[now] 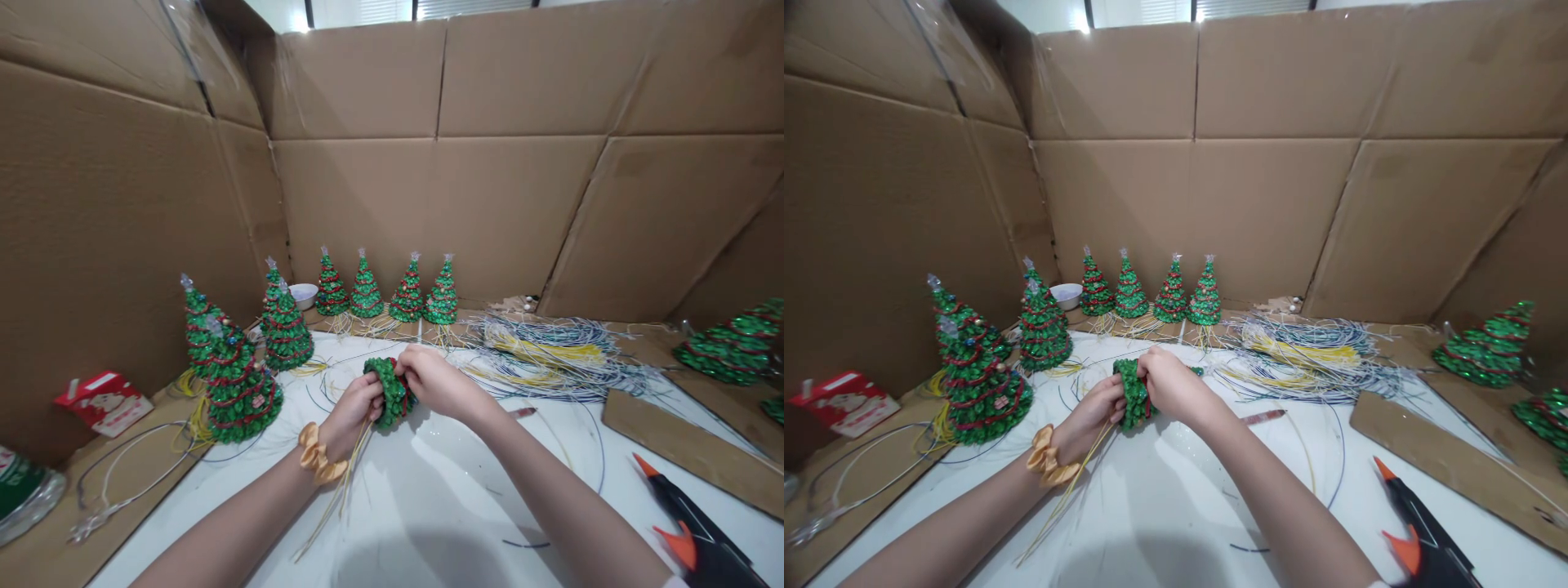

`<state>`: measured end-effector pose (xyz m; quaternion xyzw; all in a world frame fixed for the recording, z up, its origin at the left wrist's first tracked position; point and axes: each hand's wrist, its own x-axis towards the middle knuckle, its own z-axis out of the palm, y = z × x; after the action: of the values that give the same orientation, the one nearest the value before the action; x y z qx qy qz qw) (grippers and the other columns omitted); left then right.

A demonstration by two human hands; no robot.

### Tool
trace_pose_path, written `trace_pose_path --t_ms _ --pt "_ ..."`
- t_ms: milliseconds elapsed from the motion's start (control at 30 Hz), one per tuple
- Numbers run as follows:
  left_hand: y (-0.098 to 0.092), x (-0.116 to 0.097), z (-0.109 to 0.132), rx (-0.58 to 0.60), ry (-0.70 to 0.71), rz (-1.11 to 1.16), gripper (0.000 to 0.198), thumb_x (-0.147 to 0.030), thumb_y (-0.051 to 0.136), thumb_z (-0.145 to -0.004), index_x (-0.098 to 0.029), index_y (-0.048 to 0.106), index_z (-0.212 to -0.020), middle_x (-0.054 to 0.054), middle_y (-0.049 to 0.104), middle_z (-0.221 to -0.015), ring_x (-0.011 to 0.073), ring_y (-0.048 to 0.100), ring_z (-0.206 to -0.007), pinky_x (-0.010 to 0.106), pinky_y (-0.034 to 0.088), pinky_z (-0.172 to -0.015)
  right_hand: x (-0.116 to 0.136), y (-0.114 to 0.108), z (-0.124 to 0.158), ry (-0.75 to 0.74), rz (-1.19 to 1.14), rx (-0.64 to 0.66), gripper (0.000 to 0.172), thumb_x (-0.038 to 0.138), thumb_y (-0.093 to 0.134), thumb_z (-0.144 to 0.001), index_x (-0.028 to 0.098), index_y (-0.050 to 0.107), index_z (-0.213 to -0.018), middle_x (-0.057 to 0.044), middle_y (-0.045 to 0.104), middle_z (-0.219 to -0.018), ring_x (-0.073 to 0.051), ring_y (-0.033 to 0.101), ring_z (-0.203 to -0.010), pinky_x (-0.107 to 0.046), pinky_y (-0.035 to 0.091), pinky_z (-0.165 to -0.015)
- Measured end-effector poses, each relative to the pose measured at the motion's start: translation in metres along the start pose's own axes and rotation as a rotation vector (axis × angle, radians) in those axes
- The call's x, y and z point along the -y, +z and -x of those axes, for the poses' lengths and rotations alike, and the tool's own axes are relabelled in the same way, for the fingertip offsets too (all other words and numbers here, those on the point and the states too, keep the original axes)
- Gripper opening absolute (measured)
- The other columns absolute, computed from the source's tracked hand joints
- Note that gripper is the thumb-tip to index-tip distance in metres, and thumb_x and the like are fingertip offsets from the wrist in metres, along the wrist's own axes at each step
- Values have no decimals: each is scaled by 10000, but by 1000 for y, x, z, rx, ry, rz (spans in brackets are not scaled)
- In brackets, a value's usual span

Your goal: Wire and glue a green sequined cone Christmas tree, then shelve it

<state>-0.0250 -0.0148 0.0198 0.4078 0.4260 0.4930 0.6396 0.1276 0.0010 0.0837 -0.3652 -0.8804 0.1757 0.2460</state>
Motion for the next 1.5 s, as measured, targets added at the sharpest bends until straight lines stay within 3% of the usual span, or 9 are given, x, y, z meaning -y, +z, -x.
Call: trace_pose_path --t_ms 333,600,800,933,1133,1500 --pt "6 -2 5 -31 21 1 265 -262 678 -546 -145 468 -659 -83 316 -430 29 232 -353 169 156 -347 10 3 2 29 61 54 237 -10 365 -727 155 519 -655 -37 493 -761 -117 488 -663 -201 359 -608" --pt "9 -1 6 2 14 18 263 -258 683 -566 -140 461 -642 -74 330 -464 26 270 -374 161 187 -360 6 -2 3 78 14 -12 206 -3 404 -695 164 519 -731 -40 557 -774 -140 505 -743 -222 371 -674" --pt "8 2 5 -13 17 30 233 -214 651 -531 -148 456 -640 -73 355 -461 26 271 -369 156 195 -349 21 -8 10 152 26 59 35 178 500 -792 153 486 -812 -66 525 -887 -148 516 -763 -245 392 -674" --pt "6 4 4 -18 17 31 165 -175 580 -533 -142 494 -670 -63 392 -457 30 292 -353 155 207 -346 30 -3 11 222 40 70 252 254 658 -702 146 478 -840 -73 503 -934 -166 525 -790 -252 406 -666" --pt "8 3 5 -57 27 42 190 -134 563 -495 -143 497 -673 -70 388 -465 30 293 -365 145 209 -336 36 6 7 293 101 -4 233 238 659 -716 127 496 -839 -96 504 -949 -181 565 -780 -264 416 -664" --pt "13 1 9 -86 34 39 254 -136 555 -491 -133 542 -744 -62 438 -500 29 309 -371 140 237 -337 37 8 9 280 170 13 249 239 601 -761 97 507 -943 -107 491 -1011 -208 587 -825 -285 447 -711"
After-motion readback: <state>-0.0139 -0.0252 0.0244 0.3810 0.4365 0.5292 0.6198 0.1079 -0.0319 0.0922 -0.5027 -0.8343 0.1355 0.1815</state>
